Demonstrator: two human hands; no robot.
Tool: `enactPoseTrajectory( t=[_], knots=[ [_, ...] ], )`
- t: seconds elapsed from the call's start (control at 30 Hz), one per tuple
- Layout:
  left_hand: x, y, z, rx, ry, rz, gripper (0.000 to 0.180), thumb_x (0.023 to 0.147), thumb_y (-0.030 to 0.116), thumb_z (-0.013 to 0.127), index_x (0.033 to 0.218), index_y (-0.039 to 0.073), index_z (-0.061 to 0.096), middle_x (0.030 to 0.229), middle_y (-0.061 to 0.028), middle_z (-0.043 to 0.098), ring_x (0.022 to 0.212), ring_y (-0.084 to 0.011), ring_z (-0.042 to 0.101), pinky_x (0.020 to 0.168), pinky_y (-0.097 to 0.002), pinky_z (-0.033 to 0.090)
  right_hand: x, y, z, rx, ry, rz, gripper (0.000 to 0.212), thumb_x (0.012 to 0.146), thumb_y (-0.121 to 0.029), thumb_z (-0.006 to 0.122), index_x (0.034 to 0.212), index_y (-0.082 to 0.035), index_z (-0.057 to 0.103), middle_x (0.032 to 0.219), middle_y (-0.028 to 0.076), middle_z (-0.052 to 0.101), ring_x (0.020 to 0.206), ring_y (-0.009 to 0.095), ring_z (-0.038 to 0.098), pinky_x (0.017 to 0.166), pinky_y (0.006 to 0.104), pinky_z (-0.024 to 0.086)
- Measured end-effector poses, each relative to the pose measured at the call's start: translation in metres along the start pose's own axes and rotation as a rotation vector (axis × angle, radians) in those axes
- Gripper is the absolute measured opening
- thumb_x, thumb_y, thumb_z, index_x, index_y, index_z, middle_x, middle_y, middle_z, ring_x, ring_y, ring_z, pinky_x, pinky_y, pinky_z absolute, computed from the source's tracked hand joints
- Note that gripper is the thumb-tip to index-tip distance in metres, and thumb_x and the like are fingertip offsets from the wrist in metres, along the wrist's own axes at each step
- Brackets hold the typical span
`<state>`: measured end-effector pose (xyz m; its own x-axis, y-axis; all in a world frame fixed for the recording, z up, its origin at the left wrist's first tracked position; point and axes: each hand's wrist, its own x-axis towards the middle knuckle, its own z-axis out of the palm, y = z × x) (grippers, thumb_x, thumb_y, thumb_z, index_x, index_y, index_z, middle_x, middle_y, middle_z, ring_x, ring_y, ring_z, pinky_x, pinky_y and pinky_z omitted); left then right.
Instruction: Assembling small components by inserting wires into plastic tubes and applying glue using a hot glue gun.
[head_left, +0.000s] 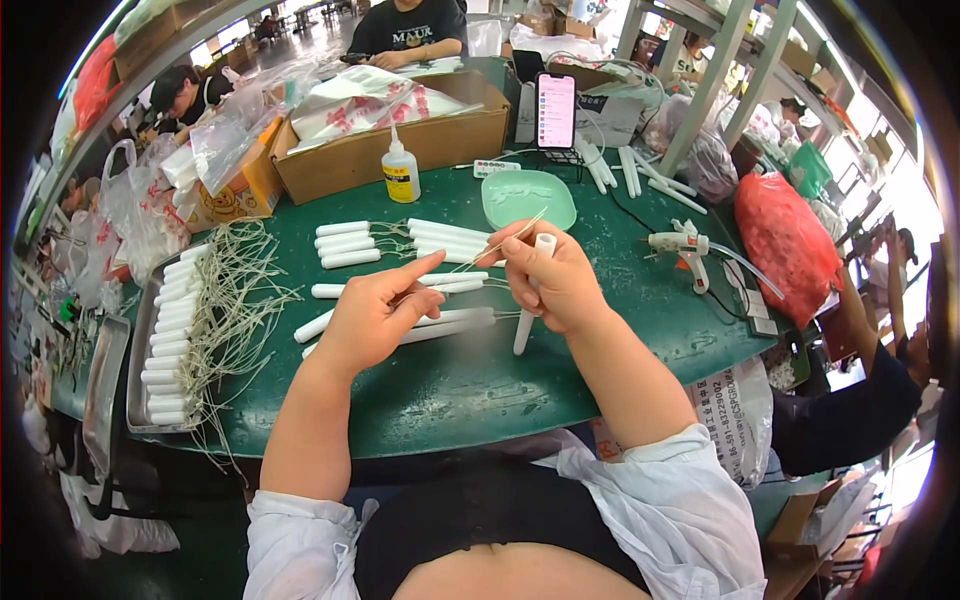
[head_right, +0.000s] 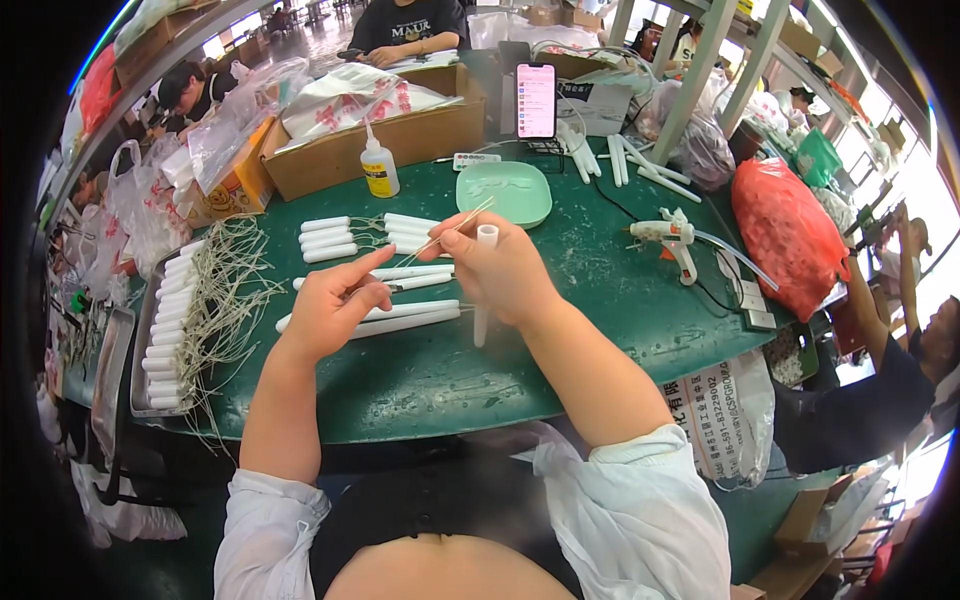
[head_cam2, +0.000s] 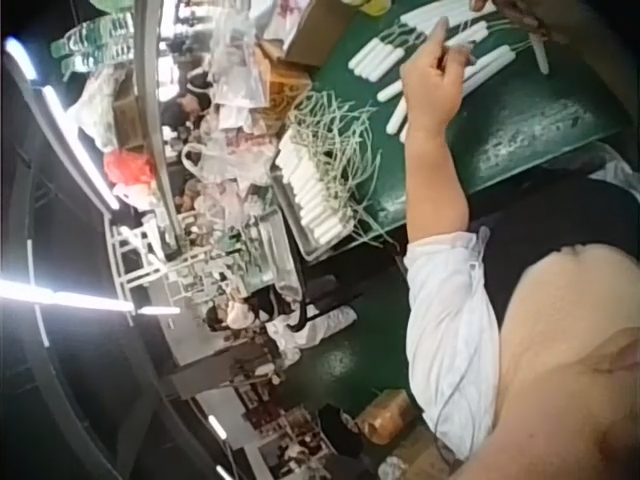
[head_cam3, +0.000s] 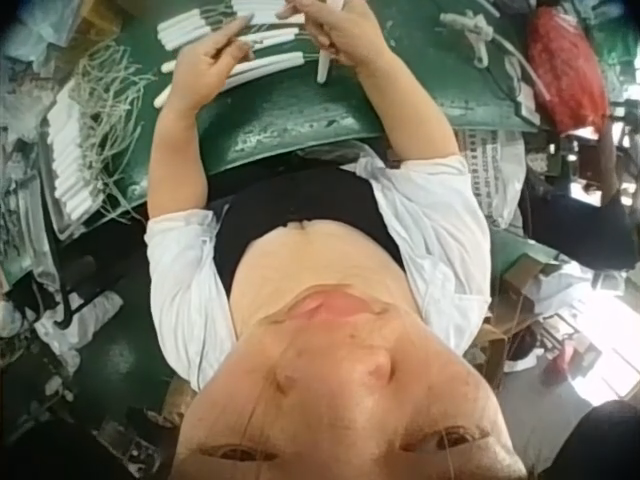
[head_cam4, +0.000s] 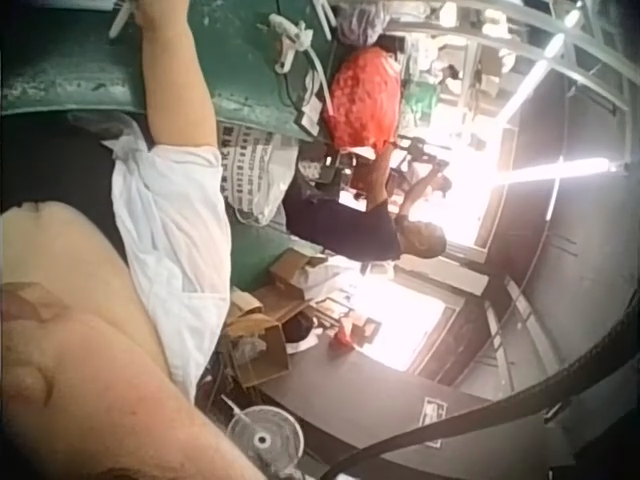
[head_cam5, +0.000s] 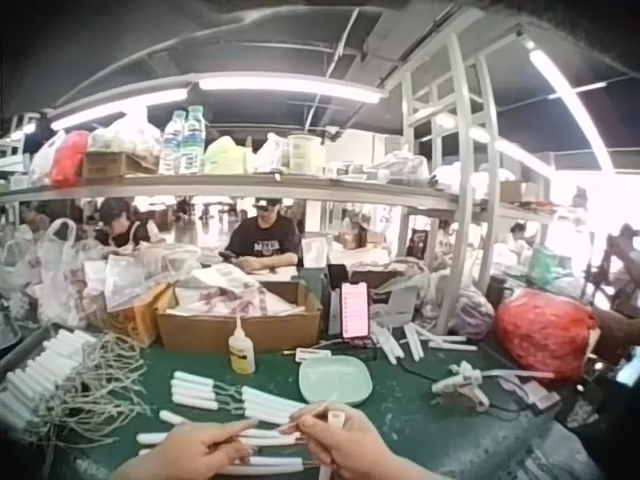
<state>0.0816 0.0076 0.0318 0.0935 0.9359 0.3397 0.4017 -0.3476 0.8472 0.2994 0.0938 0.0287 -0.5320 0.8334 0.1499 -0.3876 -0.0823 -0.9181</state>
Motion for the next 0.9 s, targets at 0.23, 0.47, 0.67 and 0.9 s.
enactPoseTrajectory(
  t=[0.23,0.47,0.67,0.9],
  knots=[
    [0.005,-0.011,-0.004,-0.013,0.202,-0.077,0.025,0.097,0.015,0.060,0.114,-0.001,0.070,0.073,-0.0011,0.066,0.064,-0.0029,0.050,0.058,-0.0188,0.038,-0.003,0.010,-0.005,-0.295,-0.027,-0.480,0.012,0.095,-0.011,0.062,0.101,-0.001,0.065,0.096,0.010,0.068,0.049,0.006,0.045,0.041,0.0215,0.032],
    [0.007,-0.021,-0.012,-0.050,0.334,-0.024,0.021,0.094,0.016,0.067,0.107,-0.001,0.072,0.072,0.0007,0.066,0.062,-0.0018,0.050,0.053,-0.0189,0.037,0.004,-0.005,-0.005,-0.102,0.128,-0.025,0.017,0.093,-0.008,0.061,0.109,-0.002,0.062,0.085,0.006,0.062,0.051,0.004,0.041,0.044,0.0207,0.033],
    [0.003,-0.015,-0.023,-0.088,0.464,0.134,0.020,0.094,0.011,0.067,0.109,-0.002,0.070,0.083,-0.0032,0.068,0.072,-0.0052,0.060,0.064,-0.0187,0.046,0.008,-0.009,-0.013,0.095,-0.089,-0.063,0.021,0.093,-0.014,0.060,0.112,-0.004,0.057,0.086,0.005,0.062,0.055,0.005,0.043,0.049,0.0211,0.036],
    [0.002,-0.012,-0.023,-0.134,0.525,0.210,0.021,0.095,0.006,0.063,0.112,-0.005,0.067,0.099,-0.0115,0.072,0.090,-0.0135,0.068,0.080,-0.0228,0.053,0.015,-0.003,-0.023,-0.544,0.058,0.003,0.026,0.095,-0.020,0.061,0.115,-0.004,0.056,0.090,0.006,0.065,0.068,0.007,0.052,0.060,0.0237,0.044]
  ],
)
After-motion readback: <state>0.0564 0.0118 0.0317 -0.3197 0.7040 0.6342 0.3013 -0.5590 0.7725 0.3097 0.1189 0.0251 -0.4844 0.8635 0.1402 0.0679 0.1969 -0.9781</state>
